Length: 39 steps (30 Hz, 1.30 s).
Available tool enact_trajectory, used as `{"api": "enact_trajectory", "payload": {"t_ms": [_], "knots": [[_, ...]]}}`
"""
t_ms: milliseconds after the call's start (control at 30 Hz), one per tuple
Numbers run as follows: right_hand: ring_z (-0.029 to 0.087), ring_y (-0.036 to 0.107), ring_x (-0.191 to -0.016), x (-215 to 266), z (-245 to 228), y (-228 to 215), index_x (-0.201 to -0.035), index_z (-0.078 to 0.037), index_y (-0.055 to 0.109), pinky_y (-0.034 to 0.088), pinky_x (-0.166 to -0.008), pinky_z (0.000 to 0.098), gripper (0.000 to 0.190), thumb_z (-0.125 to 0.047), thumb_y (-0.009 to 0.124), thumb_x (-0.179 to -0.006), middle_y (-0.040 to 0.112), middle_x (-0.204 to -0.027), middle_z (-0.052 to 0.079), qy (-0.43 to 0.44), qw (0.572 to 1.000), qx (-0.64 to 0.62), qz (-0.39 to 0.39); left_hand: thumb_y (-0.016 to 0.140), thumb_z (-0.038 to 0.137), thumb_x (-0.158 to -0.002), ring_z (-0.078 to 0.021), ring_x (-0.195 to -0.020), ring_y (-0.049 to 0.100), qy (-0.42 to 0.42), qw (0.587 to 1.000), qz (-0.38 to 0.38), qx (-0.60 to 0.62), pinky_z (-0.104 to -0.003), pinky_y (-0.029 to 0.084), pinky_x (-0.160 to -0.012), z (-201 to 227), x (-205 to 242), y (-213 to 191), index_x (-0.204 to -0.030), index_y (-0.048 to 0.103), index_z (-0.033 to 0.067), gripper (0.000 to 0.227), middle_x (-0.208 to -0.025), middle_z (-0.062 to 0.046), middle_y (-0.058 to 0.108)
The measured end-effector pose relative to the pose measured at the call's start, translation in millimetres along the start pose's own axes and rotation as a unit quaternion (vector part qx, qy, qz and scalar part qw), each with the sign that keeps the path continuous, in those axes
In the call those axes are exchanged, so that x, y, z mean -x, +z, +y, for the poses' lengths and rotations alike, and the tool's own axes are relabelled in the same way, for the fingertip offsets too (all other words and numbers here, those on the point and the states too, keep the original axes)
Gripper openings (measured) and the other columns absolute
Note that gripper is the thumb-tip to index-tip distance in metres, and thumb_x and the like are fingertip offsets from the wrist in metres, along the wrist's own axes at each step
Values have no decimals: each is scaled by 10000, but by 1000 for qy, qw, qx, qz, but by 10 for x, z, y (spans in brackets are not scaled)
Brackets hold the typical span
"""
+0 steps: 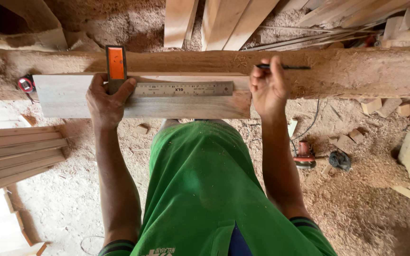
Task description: The person measures and marks wooden planks using a try square and a pencil. They repeatedly position the square on different planks, draw straight lines, and move the planks to continue marking.
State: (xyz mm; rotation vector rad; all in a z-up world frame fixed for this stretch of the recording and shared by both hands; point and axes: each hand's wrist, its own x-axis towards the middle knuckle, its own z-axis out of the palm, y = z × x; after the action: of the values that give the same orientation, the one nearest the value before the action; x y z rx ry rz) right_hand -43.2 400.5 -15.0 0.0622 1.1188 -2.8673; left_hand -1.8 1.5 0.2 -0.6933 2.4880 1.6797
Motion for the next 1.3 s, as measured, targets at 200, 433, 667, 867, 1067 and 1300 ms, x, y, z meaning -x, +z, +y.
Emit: {"api": "enact_trajectory", "payload": {"t_ms": [200,433,667,867,1067,1300], "knots": [[232,711,-806,367,-218,-182,-1040,-6,695,596,-781,390,341,-302,545,-1118,741,-941,153,-46,990,52,122,885,334,-867,-54,-536,563,-32,998,14,-53,-241,428,-474,-42,-5,-1,-1047,664,53,400,-699,-28,686],[174,553,-724,531,-403,-216,-1221,-51,714,448,-653,328,222,-133,639,-1029,745,-1010,141,-93,898,400,156,766,341,-974,-112,-558,571,-19,999,-46,17,-299,501,-500,-22,39,-15,-1116,653,27,362,-730,-46,668],[277,645,-1051,673,-686,288,-1240,-42,642,531,-913,502,611,-362,811,-749,714,-1099,162,-235,579,758,-187,564,238,-1069,-205,-712,722,94,919,-270,271,-338,638,-612,310,462,848,-1227,593,6,282,-955,-167,723],[211,658,-739,585,-630,-546,-1013,-52,694,544,-709,335,260,-221,822,-861,696,-883,93,-149,722,671,-84,570,265,-1072,-284,-1042,722,220,912,-247,242,-412,612,-934,633,880,1734,-1220,642,71,254,-1154,-159,726],[327,697,-843,445,-485,-1866,-964,-78,730,522,-745,499,470,-533,810,-874,743,-907,114,36,551,807,209,450,478,-1088,-323,-1587,261,464,849,-143,-211,-507,202,-1326,551,1164,1784,-1584,376,114,619,-1671,-133,338],[406,692,-907,731,-472,-2354,-995,-95,729,504,-840,532,719,-802,619,-923,748,-942,172,159,466,852,178,395,422,-1176,-321,-1659,-39,537,773,129,-312,-541,-10,-1365,-60,317,1072,-1710,-34,208,718,-1769,-89,-108]]}}
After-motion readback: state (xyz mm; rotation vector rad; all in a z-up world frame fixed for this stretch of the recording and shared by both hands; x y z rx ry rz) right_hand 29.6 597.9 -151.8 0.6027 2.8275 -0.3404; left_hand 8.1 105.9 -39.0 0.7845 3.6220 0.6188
